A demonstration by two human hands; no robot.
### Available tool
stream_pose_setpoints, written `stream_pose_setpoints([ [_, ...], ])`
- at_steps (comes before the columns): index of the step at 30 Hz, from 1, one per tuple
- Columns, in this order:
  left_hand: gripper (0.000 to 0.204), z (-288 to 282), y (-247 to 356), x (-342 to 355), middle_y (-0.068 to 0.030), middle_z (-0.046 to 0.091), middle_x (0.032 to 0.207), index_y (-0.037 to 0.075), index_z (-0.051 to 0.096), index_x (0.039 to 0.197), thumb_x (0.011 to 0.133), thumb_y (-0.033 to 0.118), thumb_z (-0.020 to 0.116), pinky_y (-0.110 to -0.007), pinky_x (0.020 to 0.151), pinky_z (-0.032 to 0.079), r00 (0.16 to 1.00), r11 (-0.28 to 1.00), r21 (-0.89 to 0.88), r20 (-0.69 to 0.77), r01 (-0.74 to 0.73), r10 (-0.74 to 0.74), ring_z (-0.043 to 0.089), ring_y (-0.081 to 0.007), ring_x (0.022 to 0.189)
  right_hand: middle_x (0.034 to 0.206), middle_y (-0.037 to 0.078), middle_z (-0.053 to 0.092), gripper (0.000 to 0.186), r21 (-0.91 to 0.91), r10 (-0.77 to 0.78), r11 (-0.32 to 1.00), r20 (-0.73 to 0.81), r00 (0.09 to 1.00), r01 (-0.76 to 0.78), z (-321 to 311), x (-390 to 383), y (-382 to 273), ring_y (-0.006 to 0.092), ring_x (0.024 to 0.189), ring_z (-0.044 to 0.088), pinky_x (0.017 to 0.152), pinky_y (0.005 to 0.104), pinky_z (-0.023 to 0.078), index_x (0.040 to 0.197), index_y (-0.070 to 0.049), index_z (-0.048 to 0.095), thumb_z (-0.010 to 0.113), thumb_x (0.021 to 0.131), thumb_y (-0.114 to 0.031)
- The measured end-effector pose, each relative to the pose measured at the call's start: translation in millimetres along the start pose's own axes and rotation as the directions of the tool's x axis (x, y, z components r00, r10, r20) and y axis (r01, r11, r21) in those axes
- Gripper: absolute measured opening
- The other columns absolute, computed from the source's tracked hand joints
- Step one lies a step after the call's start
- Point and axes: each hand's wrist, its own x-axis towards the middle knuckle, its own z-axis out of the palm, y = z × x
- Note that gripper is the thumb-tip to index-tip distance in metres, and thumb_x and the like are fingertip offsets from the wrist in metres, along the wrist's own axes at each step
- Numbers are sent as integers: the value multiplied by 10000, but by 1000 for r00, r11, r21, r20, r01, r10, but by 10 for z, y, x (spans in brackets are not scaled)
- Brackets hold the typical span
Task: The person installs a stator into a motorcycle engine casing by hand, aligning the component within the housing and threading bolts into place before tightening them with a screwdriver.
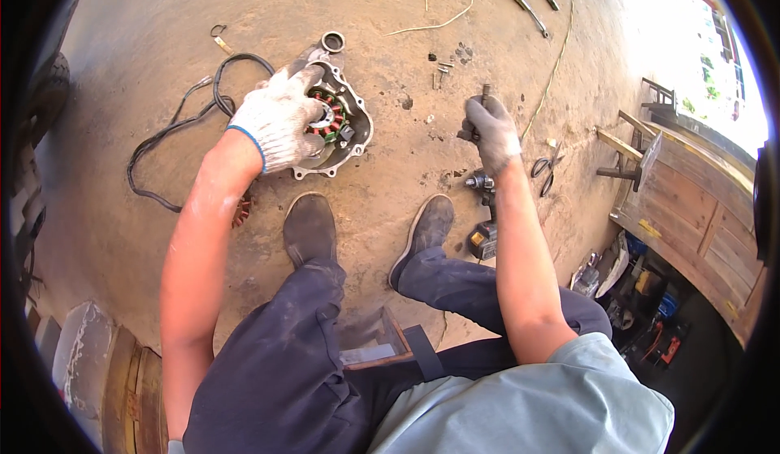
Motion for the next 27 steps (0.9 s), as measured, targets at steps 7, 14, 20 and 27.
stream_pose_setpoints([
  [7,474,29,24,-33,-184,505,1608,118,796,1208,777,305,854,-526,1188,456,999,1000,9,-50,-6,6,448,-417,1498,1096,202,794,381,-728,-330,678,-179,927,101,204,591,64,365,1040,762,927,429,575,1177,-114,806,718,914,-374],
  [14,480,8,33,17,-186,509,1595,138,792,1224,779,303,860,-541,1187,451,1000,999,48,11,-25,24,466,-420,1474,1153,189,785,398,-761,-283,647,-188,941,42,343,913,66,378,1095,747,960,455,576,1257,-161,785,711,932,-379],
  [20,485,-8,31,4,-170,518,1586,150,785,1248,790,292,856,-543,1178,458,999,996,85,-22,-33,35,483,-421,1448,1198,191,772,409,-792,-410,590,-130,903,154,408,905,123,380,1142,726,993,457,566,1292,-167,775,727,942,-374],
  [27,429,-81,60,-77,-140,559,1553,143,785,1235,830,271,842,-545,1165,463,998,997,62,-43,-37,40,504,-405,1431,1064,183,776,393,-773,-366,620,-135,921,134,370,904,32,321,981,751,886,423,580,1202,-97,795,749,946,-393],
])
